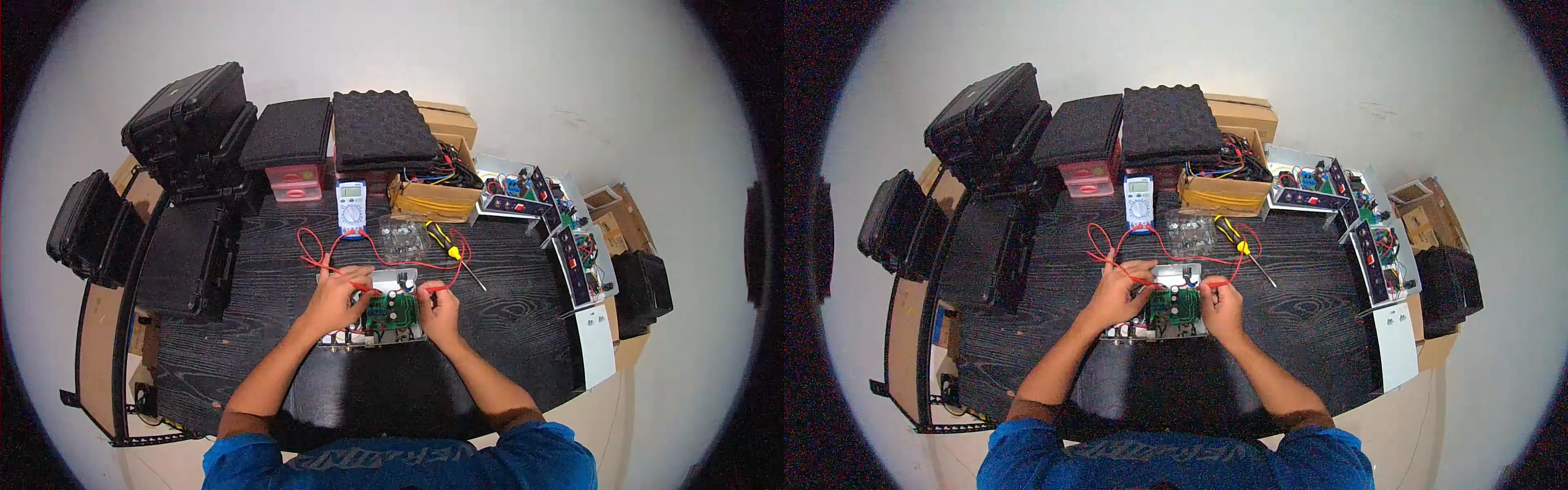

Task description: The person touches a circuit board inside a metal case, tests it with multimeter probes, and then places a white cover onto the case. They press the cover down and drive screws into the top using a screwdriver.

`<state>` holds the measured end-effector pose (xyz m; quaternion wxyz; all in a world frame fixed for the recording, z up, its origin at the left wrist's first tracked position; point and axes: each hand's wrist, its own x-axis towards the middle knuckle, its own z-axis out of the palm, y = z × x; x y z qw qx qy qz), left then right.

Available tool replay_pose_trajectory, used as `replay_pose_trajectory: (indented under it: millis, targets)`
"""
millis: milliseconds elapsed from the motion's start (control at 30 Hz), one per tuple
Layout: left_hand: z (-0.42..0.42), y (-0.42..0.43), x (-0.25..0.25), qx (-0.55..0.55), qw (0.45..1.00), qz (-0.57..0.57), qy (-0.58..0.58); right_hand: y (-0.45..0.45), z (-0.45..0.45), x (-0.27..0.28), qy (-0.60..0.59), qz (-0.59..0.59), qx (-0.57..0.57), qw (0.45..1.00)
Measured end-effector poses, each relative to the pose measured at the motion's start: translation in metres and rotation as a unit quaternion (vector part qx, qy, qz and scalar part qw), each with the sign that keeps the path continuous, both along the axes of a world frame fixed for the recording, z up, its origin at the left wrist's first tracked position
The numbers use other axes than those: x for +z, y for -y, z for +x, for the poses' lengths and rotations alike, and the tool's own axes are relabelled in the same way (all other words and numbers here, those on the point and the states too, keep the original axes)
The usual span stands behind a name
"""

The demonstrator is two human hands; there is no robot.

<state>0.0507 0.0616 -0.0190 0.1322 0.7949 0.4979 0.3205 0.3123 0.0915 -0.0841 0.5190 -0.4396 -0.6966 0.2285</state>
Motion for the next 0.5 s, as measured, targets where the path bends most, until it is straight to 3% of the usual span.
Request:
replay_pose_trajectory:
  millis: [100, 300, 500]
  targets:
    - [0.0003, -0.0003, -0.0007, -0.001, 1.000, -0.001, -0.003, 0.0019, 0.0009, 0.0018, 0.002, -0.047, 0.004, 0.999]
    - [0.0018, 0.0016, 0.0027, 0.002, 1.000, 0.014, 0.009, 0.0012, -0.0028, 0.0029, -0.014, 0.004, -0.001, 1.000]
    - [0.0016, 0.0002, -0.0011, 0.003, 1.000, 0.023, 0.014, 0.0023, 0.0005, 0.0031, 0.003, -0.042, 0.005, 0.999]
